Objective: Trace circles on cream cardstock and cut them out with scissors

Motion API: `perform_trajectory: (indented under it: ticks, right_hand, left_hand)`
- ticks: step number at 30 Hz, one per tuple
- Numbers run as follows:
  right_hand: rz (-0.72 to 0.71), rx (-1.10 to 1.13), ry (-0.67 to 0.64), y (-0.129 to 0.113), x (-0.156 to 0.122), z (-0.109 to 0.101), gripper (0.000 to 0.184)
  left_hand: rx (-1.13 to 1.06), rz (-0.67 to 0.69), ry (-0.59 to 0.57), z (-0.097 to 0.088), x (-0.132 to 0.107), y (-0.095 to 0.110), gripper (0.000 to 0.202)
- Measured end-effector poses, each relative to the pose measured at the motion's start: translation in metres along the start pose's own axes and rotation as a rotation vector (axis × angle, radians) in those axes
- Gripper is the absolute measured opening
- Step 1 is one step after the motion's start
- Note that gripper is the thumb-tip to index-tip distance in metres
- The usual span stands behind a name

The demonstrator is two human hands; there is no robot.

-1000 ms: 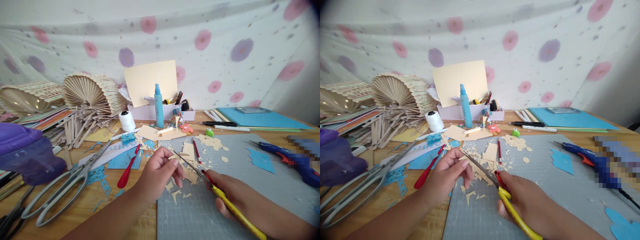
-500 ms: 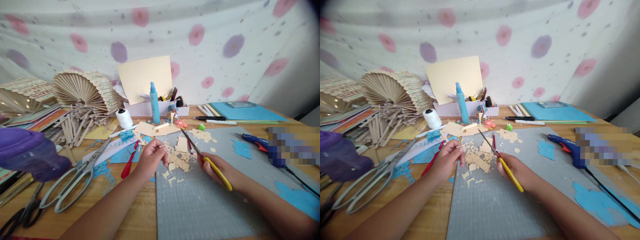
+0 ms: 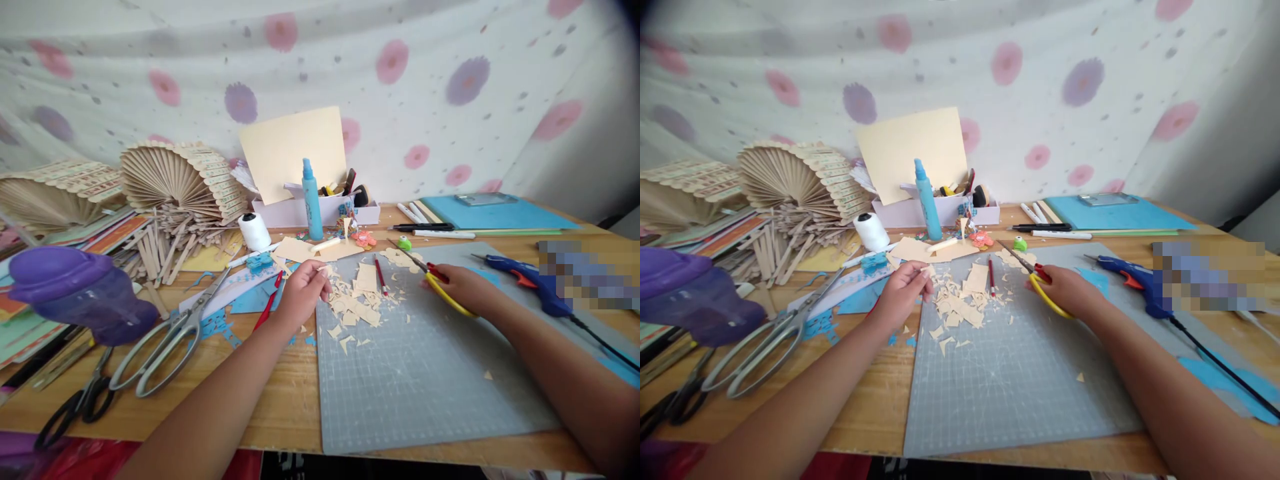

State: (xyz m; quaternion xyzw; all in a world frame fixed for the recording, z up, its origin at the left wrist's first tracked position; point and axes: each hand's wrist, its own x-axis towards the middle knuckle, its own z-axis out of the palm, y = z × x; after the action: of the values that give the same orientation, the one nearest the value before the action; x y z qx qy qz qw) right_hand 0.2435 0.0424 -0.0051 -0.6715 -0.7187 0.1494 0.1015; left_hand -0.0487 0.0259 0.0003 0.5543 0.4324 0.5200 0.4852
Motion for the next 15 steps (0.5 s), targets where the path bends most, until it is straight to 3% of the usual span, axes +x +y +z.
perform_trajectory:
  ticks: [4,9,15]
  right_hand:
    - [-0.05,0.052,0.008,-0.014,-0.008,-0.001,0.032]
    - [-0.29,0.265,-0.116,-0.058,-0.035,0.001,0.027]
    - [-0.308,0.145,-0.206,-0.081,-0.046,0.015,0.023]
  left_hand:
    - [-0.045,-0.05,-0.004,0.003,-0.001,0.0,0.02]
    - [-0.117,-0.075,-0.017,0.009,-0.008,0.002,0.025]
    - [-0.218,-0.061,-0.048,0.015,-0.014,0.002,0.028]
